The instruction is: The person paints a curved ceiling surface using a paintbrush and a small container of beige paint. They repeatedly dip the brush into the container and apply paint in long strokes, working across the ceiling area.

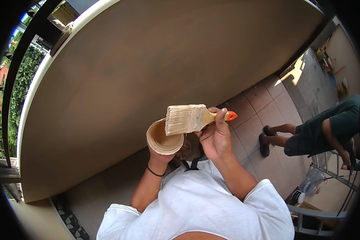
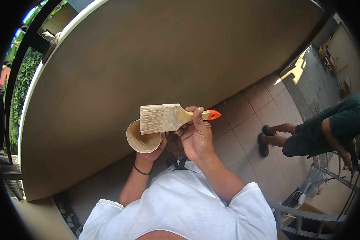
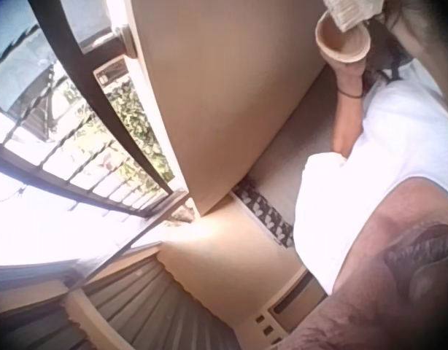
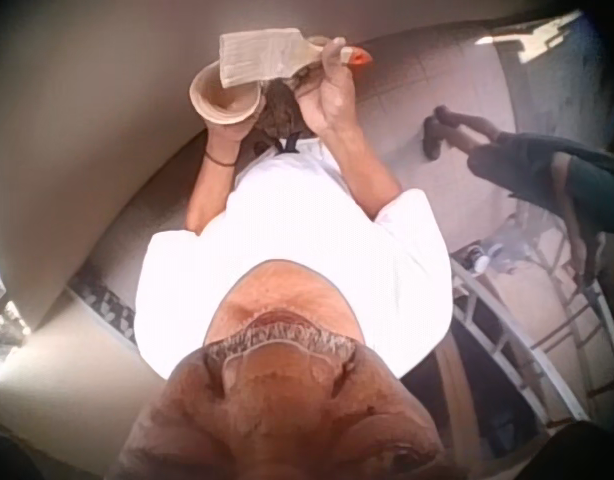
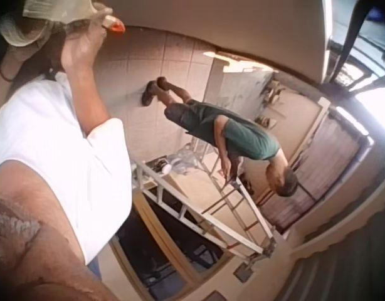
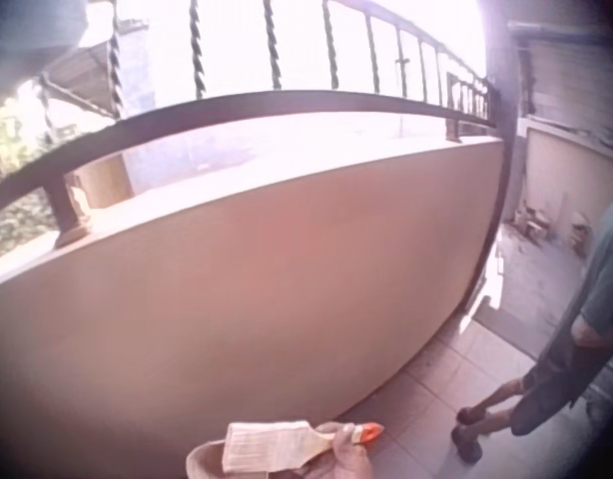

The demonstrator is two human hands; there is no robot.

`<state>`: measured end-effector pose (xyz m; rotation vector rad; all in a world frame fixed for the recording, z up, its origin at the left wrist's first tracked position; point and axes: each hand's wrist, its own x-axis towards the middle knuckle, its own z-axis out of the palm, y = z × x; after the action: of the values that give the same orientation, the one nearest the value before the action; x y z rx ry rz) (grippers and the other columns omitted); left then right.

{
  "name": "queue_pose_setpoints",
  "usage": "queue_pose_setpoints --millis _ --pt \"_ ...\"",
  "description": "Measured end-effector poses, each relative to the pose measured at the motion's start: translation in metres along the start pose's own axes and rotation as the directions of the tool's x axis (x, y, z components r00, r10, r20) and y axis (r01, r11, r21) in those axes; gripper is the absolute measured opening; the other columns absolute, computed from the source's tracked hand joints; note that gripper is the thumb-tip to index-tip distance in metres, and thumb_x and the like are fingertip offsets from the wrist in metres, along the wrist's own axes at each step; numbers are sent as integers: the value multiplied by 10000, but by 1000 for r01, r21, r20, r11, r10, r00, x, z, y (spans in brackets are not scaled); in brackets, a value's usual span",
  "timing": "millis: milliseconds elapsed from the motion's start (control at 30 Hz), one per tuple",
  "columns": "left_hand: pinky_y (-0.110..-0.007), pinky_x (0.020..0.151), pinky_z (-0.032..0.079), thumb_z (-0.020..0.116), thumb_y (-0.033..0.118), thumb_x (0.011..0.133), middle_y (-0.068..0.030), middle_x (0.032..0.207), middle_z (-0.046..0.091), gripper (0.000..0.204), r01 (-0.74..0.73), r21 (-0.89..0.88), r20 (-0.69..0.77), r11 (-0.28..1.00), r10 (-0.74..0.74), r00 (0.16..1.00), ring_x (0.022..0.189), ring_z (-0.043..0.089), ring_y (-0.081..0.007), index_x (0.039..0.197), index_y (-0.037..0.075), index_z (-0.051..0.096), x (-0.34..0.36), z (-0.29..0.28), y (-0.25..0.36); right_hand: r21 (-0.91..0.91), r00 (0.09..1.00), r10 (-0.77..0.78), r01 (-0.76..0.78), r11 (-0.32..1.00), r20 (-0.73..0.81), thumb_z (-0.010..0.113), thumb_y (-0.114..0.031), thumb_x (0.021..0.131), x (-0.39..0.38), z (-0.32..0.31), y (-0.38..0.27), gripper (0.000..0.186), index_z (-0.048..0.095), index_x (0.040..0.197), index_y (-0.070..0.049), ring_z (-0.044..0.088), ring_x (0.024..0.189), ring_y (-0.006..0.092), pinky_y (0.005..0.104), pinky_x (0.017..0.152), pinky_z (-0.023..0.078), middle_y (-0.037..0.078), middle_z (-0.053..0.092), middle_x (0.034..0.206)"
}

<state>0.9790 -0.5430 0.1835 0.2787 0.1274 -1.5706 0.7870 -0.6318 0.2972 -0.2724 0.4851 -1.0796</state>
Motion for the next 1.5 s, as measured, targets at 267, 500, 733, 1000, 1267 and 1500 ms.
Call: queue_pose_setpoints --millis 267,500,733,1000,1267,1500 --pt "-575 1085 597 654 519 1041 -184 1567 549 683 122 -89 221 989 -100 970 1421 553 -420 1600 165 486 -11 -12 2 43 911 -370 369 929 180 801 -200 1006 53 18 -39 337 680 1289 -61 745 1008 172 331 853 665 74 753 1149" --pt "-574 1105 584 648 516 1047 -182 1577 535 672 74 -140 170 987 -50 984 1437 527 -412 1604 179 485 -42 -22 6 -334 530 -653 848 411 541 876 -15 904 113 40 -5 324 735 1195 -37 730 1010 150 296 870 634 87 755 1151" --pt "-583 1118 571 647 518 1049 -187 1587 516 692 -7 -138 173 990 31 984 1446 509 -414 1622 177 461 -55 -44 0 -260 357 -790 931 256 499 858 3 923 147 35 -31 276 737 1169 -24 735 1040 163 289 875 639 105 753 1141" --pt "-574 1109 579 654 518 1044 -182 1575 523 703 -36 -143 148 989 57 987 1428 525 -413 1621 166 457 -77 -50 -3 -341 -128 -732 822 -455 669 846 -13 925 138 35 -50 248 714 1134 -31 791 973 275 353 825 692 162 767 1096" --pt "-563 1051 607 639 542 1035 -155 1562 533 682 -73 -72 28 995 75 997 1407 545 -393 1576 149 503 -134 -53 42 -132 -110 -496 895 -427 862 880 2 715 72 87 107 381 781 1075 -72 748 916 277 369 748 659 110 755 1053" --pt "-611 1041 602 438 644 1106 -229 1515 569 707 -56 -101 66 993 63 996 1374 574 -460 1585 127 491 -163 -60 71 -106 -20 -566 976 -189 824 903 67 794 78 101 83 342 770 1088 -45 779 920 270 337 773 657 147 778 1105"
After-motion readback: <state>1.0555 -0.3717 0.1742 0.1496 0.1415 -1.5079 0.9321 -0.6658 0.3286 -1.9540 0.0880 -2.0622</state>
